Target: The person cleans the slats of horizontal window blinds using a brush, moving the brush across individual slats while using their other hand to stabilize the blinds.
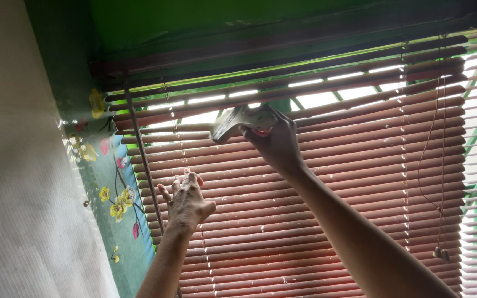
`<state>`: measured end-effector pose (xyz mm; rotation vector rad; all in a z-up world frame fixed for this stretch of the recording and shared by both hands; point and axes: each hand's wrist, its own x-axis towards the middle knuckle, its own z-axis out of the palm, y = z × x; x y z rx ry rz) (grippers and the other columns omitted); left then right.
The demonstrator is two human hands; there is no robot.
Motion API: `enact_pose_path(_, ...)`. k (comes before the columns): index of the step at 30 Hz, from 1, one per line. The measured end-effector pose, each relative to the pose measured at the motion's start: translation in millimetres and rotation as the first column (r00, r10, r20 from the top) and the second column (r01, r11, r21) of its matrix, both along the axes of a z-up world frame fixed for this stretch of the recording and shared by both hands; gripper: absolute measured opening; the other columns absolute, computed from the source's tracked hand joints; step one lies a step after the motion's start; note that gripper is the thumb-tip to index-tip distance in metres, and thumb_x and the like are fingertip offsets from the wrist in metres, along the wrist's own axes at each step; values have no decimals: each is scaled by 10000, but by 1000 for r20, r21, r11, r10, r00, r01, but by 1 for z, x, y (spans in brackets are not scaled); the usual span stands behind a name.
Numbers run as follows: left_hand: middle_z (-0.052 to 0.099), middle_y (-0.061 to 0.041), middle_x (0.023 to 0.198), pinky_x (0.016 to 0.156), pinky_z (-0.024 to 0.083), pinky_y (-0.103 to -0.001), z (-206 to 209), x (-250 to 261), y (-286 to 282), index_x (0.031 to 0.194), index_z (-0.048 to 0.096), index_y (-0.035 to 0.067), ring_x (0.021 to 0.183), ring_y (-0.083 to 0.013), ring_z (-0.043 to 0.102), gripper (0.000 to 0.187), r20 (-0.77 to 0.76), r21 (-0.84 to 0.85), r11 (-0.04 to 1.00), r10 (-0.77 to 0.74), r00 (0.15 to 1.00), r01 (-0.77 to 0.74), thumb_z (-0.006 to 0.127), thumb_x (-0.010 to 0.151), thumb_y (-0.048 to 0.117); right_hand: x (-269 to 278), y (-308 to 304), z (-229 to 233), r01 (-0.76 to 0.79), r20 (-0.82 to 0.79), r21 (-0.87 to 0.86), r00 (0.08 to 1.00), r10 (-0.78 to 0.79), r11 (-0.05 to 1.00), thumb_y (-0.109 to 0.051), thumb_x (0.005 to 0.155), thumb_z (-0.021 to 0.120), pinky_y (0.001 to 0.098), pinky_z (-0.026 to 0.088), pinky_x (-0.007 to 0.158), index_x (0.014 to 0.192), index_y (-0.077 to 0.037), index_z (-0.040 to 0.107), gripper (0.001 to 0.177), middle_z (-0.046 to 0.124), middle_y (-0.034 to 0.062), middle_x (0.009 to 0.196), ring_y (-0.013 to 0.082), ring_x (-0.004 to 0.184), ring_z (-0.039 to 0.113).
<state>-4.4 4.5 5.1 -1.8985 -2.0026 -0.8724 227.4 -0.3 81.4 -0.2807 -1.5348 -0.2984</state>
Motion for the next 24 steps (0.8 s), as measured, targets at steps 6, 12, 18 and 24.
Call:
enact_pose_path(6, 524, -80, 1471, 1276, -78, -576, 1, 2, 1, 1154, 517, 208, 1554, -316, 226, 600, 11, 21, 1000, -16, 1000, 16, 670, 578, 141, -32, 4, 6, -12, 16, -40, 1000, 13, 999, -150, 867, 836, 306, 643, 815, 1090, -47, 719, 272, 782, 93, 1017, 172, 895, 784)
enact_pose_path(12, 496, -77, 1495, 1278, -77, -571, 0, 3, -2, 1140, 508, 205, 1554, -311, 222, 579, 20, 21, 1000, -19, 1000, 19, 660, 588, 117, -48, 7, 6, -92, 43, -15, 995, 93, 996, -141, 889, 814, 292, 658, 833, 1100, -60, 717, 246, 782, 75, 1061, 161, 929, 786)
enact_pose_path(18, 393, -74, 1588, 1277, -71, -562, -1, 5, -4, 1120, 513, 207, 1555, -291, 209, 550, 29, 23, 1000, -19, 999, 19, 677, 601, 129, -63, 12, 1, -192, 143, 13, 972, 188, 981, -141, 895, 826, 315, 657, 866, 1145, -67, 690, 295, 775, 69, 1066, 168, 943, 775)
enact_pose_path(24, 272, -63, 1660, 1270, -49, -563, -9, -1, -9, 1106, 513, 196, 1555, -302, 182, 496, -17, 39, 999, -1, 1000, 1, 709, 654, 137, -54, 19, -11, -130, 235, 194, 968, 82, 972, -133, 871, 854, 316, 671, 835, 1169, -78, 688, 345, 756, 79, 1096, 195, 952, 770)
